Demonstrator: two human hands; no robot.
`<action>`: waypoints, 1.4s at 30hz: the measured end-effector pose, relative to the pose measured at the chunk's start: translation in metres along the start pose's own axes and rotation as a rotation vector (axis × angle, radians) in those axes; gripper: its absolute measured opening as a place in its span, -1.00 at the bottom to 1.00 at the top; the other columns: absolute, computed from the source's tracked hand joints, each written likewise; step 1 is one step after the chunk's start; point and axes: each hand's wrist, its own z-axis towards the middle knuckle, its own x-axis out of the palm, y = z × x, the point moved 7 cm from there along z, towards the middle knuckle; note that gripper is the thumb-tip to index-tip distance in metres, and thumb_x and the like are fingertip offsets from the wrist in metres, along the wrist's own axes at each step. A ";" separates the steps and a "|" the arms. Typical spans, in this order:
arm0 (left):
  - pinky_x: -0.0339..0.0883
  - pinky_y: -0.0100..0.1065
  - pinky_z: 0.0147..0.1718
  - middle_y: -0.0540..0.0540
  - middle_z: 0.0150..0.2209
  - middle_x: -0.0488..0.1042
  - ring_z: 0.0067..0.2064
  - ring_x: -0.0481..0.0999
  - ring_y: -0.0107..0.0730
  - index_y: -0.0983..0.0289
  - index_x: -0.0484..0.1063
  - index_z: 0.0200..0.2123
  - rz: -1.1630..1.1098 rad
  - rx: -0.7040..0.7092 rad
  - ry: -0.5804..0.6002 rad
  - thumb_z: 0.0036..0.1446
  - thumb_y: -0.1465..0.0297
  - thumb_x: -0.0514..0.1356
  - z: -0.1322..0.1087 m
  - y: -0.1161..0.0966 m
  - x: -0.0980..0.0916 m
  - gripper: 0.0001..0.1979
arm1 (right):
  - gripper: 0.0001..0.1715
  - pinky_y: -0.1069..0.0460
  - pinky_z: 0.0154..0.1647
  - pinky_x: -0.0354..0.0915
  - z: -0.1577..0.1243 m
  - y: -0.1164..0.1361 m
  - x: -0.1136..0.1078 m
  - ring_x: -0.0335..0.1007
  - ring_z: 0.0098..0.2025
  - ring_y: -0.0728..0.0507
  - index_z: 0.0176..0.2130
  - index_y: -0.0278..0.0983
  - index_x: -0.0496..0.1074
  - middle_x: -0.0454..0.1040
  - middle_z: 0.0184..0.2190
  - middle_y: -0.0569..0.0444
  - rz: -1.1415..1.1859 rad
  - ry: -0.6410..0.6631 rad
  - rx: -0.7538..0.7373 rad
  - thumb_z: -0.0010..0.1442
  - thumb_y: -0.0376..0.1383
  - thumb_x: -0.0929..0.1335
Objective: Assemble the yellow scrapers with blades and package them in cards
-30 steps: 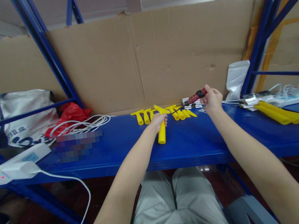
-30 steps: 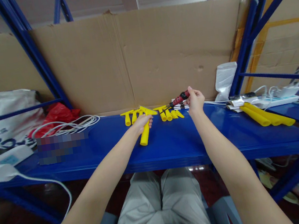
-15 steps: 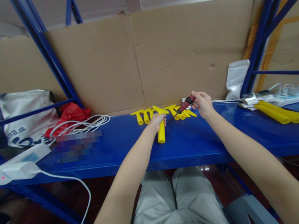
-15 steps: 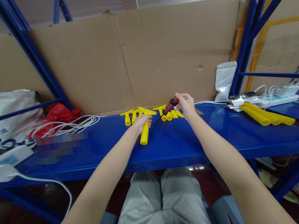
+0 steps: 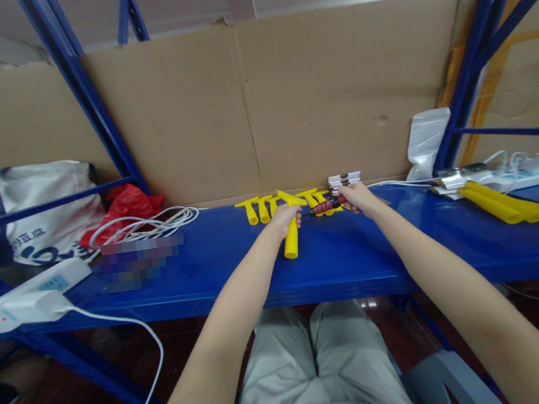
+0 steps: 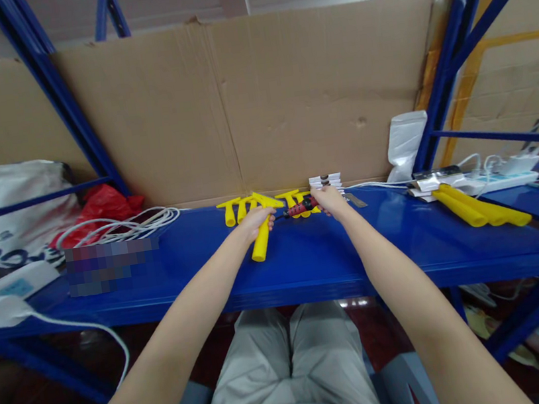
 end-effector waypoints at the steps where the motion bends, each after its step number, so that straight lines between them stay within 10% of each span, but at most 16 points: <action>1: 0.04 -0.51 -0.71 -0.12 -0.76 0.16 -0.74 0.14 -0.60 0.26 0.16 -0.53 0.001 -0.001 0.006 0.08 0.61 0.05 0.000 0.000 0.001 -0.80 | -0.72 0.12 -0.76 -0.08 0.001 -0.001 0.001 -0.04 -0.80 0.06 -0.54 -0.27 0.21 0.12 -0.82 0.21 -0.048 0.018 0.007 0.18 -0.27 0.19; 42: 0.08 -0.51 -0.66 -0.11 -0.73 0.19 -0.71 0.17 -0.60 0.29 0.23 -0.48 0.050 -0.024 0.053 0.09 0.59 0.09 0.000 0.004 0.005 -0.85 | -0.71 0.15 -0.77 -0.01 -0.009 -0.015 0.030 0.06 -0.78 0.06 -0.49 -0.33 0.31 0.28 -0.76 0.16 -0.345 0.279 0.115 0.21 -0.22 0.27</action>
